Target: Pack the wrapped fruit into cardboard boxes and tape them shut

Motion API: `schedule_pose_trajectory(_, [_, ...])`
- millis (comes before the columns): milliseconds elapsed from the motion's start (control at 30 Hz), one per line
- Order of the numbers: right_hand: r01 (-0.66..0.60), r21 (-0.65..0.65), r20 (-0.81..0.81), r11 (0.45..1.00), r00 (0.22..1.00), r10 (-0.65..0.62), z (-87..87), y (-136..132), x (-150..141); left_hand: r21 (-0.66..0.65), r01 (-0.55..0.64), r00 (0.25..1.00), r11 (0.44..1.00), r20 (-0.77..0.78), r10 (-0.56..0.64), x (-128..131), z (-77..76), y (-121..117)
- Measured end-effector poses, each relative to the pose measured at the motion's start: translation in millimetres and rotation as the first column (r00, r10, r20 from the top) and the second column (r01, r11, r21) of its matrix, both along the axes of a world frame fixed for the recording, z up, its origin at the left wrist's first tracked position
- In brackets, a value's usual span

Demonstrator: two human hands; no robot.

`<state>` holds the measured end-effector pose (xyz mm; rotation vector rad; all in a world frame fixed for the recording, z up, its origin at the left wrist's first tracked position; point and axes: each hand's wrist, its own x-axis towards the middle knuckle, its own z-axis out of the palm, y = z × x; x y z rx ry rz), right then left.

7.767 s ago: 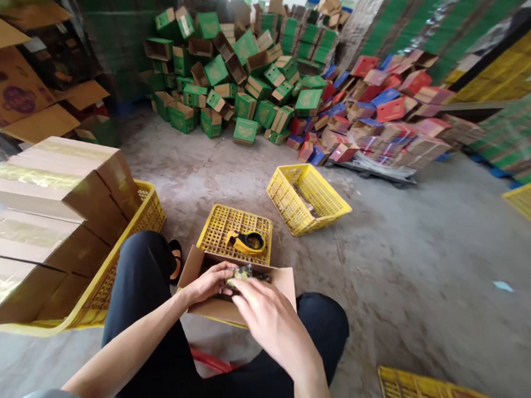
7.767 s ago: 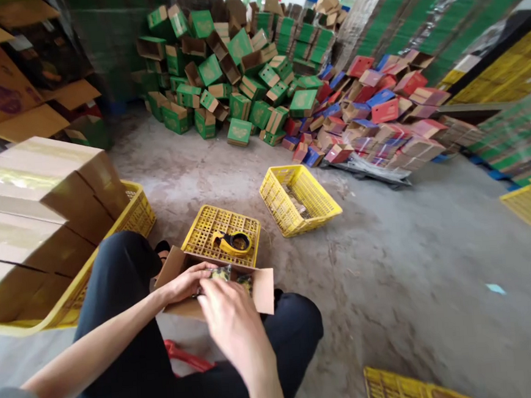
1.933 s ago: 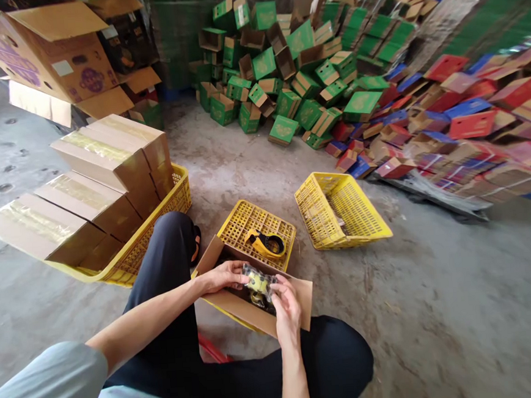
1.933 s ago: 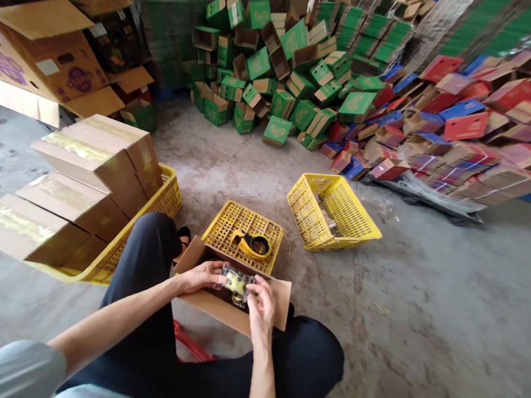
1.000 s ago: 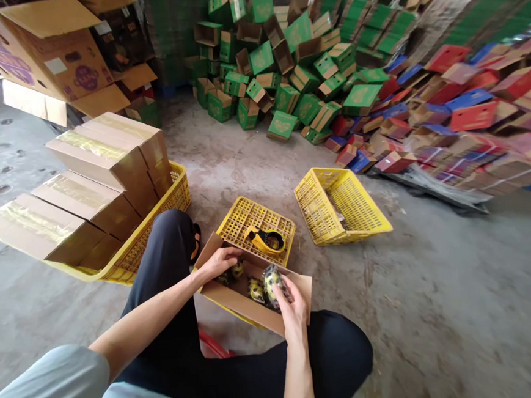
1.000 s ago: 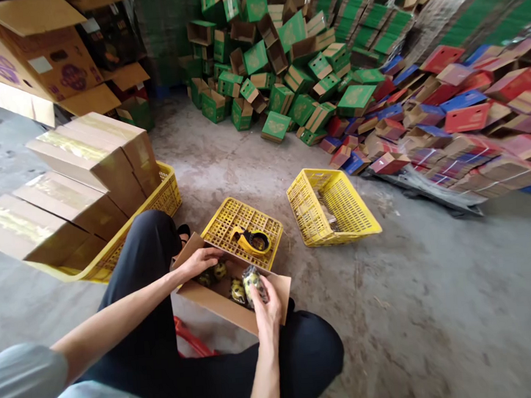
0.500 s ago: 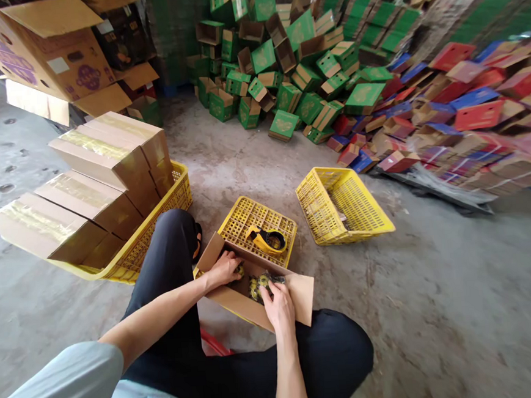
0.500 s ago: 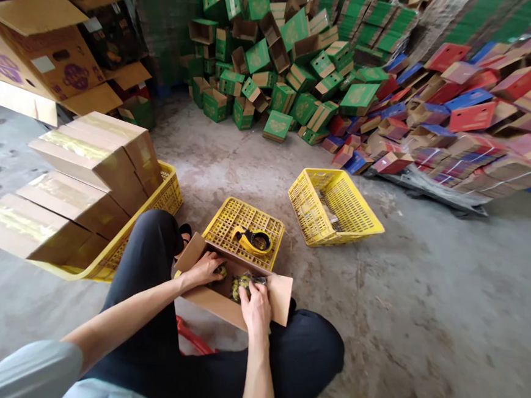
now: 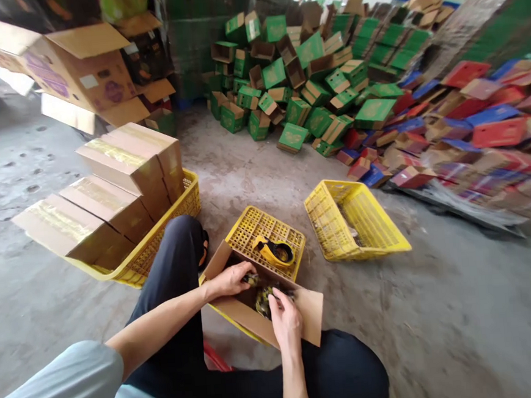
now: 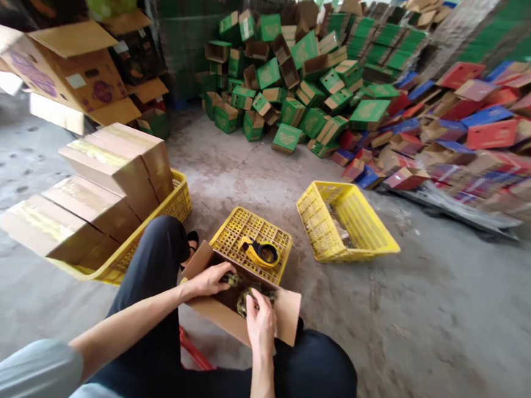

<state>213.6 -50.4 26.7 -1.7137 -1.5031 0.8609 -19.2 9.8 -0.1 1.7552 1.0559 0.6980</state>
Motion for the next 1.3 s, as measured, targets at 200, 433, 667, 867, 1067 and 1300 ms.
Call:
schedule_pose_trajectory(200, [0.098,-0.210,-0.259,0.973,0.954,-0.152,-5.4,18.0,0.5,-0.387,0.105,0.855,0.916,0.505,0.116,-1.0,9.6,8.2])
schedule_pose_trajectory(433, [0.043,-0.337,-0.414,0.941,0.890,-0.189,-3.5,17.0,5.2,-0.609,0.292,0.703,0.737,0.659,0.266,3.9,11.0,8.3])
schedule_pose_trajectory(667, [0.113,-0.282,-0.462,0.953,0.854,-0.238,-2.4,11.4,4.2,-0.509,0.370,0.664,0.777,0.730,0.162,5.7,6.1,2.7])
schedule_pose_trajectory(867, [0.156,-0.227,-0.429,0.961,0.870,-0.243,5.4,3.9,2.0,-0.532,0.371,0.677,0.761,0.716,0.171,4.4,9.1,-3.9])
schedule_pose_trajectory(1067, [0.167,-0.212,-0.378,0.963,0.894,-0.239,8.1,6.5,2.3,-0.621,0.336,0.706,0.708,0.663,0.247,1.0,11.3,-0.2])
schedule_pose_trajectory(1300, [0.084,-0.197,-0.260,0.977,0.956,-0.134,16.6,16.2,2.7,-0.611,0.314,0.762,0.727,0.618,0.191,-5.8,-7.4,16.1])
